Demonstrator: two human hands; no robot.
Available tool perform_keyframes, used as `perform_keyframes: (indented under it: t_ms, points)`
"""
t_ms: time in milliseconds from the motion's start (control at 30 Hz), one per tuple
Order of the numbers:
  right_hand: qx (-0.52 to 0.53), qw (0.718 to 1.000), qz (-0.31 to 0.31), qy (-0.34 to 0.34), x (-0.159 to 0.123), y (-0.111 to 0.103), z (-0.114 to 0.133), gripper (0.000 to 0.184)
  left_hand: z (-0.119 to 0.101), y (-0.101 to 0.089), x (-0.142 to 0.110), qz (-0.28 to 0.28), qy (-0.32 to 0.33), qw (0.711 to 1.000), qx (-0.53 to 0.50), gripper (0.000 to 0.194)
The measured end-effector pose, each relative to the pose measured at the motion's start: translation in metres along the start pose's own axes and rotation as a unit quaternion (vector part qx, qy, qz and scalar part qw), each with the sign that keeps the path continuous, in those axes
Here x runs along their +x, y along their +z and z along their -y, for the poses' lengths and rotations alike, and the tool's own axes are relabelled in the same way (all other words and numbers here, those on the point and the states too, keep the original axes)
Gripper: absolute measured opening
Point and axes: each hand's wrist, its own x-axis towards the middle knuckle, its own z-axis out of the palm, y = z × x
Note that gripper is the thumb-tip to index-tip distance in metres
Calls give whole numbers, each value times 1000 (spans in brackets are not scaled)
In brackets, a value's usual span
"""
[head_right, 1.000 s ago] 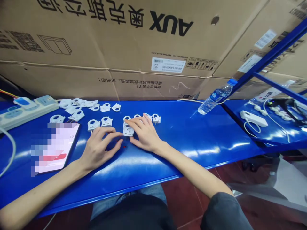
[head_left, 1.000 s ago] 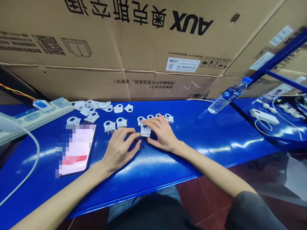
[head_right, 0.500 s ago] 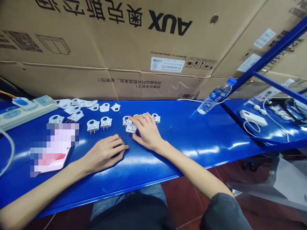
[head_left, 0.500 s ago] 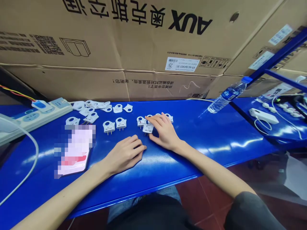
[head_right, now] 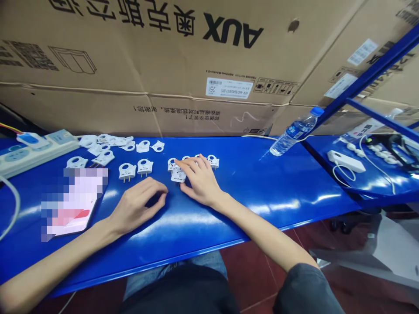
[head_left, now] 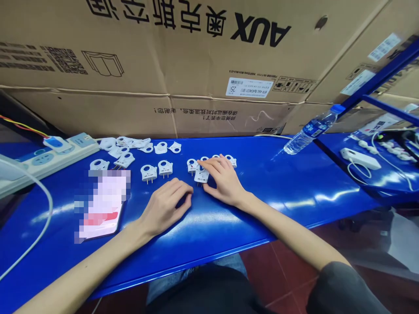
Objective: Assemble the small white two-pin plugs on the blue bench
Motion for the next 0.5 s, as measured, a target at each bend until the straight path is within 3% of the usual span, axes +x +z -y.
perform_keyframes:
  t_ms: [167, 500]
  points:
    - [-1, 1000, 4, -16, -1, 0, 2, 60, 3, -2, 2, -19, -54, 998, -29, 9]
    - [-11, 1000, 4, -8, -1, -4, 1, 61, 6, 3, 0, 45, -61, 995, 64, 7]
